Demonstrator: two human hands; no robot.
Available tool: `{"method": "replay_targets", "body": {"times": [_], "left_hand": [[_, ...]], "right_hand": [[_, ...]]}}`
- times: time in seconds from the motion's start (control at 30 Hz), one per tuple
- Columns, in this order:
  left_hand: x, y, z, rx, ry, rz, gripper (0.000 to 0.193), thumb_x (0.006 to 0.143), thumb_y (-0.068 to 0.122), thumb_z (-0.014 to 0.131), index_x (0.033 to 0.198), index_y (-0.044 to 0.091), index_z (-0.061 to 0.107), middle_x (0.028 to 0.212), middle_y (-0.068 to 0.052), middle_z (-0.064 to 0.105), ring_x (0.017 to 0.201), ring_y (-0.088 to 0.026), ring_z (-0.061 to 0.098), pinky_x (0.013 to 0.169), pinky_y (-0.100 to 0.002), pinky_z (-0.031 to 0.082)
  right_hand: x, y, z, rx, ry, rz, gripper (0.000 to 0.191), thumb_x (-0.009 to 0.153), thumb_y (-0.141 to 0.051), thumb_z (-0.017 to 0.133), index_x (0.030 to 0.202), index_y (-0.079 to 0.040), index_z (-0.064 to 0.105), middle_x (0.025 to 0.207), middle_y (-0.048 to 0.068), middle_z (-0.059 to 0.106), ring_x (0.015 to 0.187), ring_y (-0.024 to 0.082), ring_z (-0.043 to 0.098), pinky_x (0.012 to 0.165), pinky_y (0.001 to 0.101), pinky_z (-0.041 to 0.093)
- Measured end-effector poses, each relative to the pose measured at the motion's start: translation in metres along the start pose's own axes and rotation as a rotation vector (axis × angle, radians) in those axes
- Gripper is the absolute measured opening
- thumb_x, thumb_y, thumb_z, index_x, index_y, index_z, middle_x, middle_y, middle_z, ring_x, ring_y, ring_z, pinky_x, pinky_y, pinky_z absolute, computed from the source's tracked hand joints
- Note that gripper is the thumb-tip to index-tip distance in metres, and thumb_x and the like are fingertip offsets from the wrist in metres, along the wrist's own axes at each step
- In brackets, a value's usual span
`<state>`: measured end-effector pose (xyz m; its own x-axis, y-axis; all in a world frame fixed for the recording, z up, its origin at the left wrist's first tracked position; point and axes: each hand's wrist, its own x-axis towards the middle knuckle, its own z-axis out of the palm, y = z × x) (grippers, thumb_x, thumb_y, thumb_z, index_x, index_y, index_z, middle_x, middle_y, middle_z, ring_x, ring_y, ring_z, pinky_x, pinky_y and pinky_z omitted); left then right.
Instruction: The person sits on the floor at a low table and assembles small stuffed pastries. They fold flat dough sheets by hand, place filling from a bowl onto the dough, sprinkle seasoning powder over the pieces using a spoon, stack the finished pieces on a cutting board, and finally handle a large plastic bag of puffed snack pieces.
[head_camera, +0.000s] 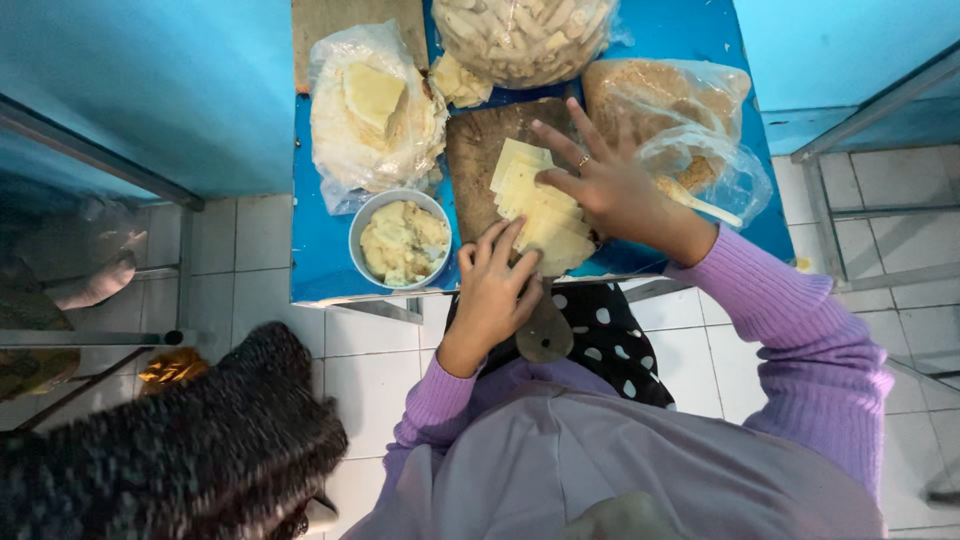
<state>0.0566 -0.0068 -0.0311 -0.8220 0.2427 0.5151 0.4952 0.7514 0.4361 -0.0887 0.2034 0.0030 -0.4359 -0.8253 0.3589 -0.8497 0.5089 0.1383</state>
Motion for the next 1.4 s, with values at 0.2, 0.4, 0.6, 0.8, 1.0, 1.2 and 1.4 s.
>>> {"method": "replay_targets", "body": {"times": [0.2,0.4,0.6,0.8,1.0,1.2,1.4], "left_hand": [[0.000,0.002,-0.002,-0.003,0.007,0.002,0.027,0.087,0.017,0.069,0.113,0.009,0.067,0.152,-0.020,0.049,0.139,-0.038,0.045,0.101,-0.051,0.035],[0.001,0.003,-0.003,-0.001,0.008,0.005,0.027,0.087,0.017,0.070,0.112,0.009,0.067,0.152,-0.020,0.049,0.139,-0.038,0.045,0.100,-0.051,0.035],[0.001,0.003,-0.003,-0.002,0.007,-0.004,0.026,0.087,0.017,0.069,0.112,0.009,0.067,0.152,-0.020,0.049,0.139,-0.038,0.045,0.101,-0.051,0.035],[0.000,0.002,-0.002,0.003,-0.004,-0.012,0.028,0.088,0.017,0.068,0.114,0.010,0.067,0.153,-0.020,0.049,0.140,-0.038,0.045,0.101,-0.052,0.035],[0.000,0.002,-0.002,-0.005,0.001,-0.009,0.029,0.088,0.017,0.068,0.116,0.010,0.067,0.153,-0.019,0.049,0.140,-0.038,0.045,0.103,-0.052,0.034],[0.000,0.002,-0.002,-0.007,-0.009,-0.012,0.029,0.088,0.017,0.068,0.116,0.009,0.067,0.152,-0.019,0.049,0.139,-0.039,0.045,0.103,-0.052,0.034],[-0.001,0.001,0.000,-0.007,-0.008,-0.013,0.027,0.089,0.016,0.068,0.114,0.009,0.066,0.153,-0.019,0.049,0.140,-0.039,0.045,0.103,-0.053,0.034]], "right_hand": [[0.002,-0.003,0.006,0.132,-0.026,-0.004,0.070,0.074,0.003,0.072,0.140,-0.022,0.069,0.171,0.007,0.025,0.158,0.041,0.013,0.110,0.0848,0.011],[0.000,-0.002,0.005,-0.227,0.006,-0.089,0.052,0.090,0.001,0.067,0.136,-0.021,0.075,0.179,0.003,0.026,0.166,0.037,0.015,0.121,0.0804,0.012],[0.003,-0.001,0.005,-0.146,0.100,-0.089,0.054,0.089,0.001,0.066,0.135,-0.025,0.077,0.177,0.003,0.027,0.164,0.037,0.015,0.117,0.0826,0.015],[0.001,-0.002,0.003,-0.187,0.046,-0.086,0.059,0.085,-0.001,0.069,0.138,-0.025,0.074,0.178,0.004,0.026,0.164,0.040,0.016,0.115,0.0843,0.014],[-0.004,0.004,-0.001,0.053,-0.016,0.072,0.061,0.069,-0.003,0.071,0.128,-0.018,0.074,0.173,0.009,0.027,0.159,0.046,0.012,0.110,0.0873,0.009],[-0.016,0.000,0.010,-0.096,-0.006,-0.026,0.067,0.077,0.004,0.073,0.132,-0.033,0.076,0.179,0.002,0.027,0.165,0.041,0.009,0.118,0.0816,0.011],[-0.010,0.010,0.015,0.054,-0.027,0.068,0.038,0.083,-0.001,0.067,0.119,-0.011,0.071,0.173,0.009,0.025,0.161,0.042,0.006,0.110,0.0858,0.015]]}}
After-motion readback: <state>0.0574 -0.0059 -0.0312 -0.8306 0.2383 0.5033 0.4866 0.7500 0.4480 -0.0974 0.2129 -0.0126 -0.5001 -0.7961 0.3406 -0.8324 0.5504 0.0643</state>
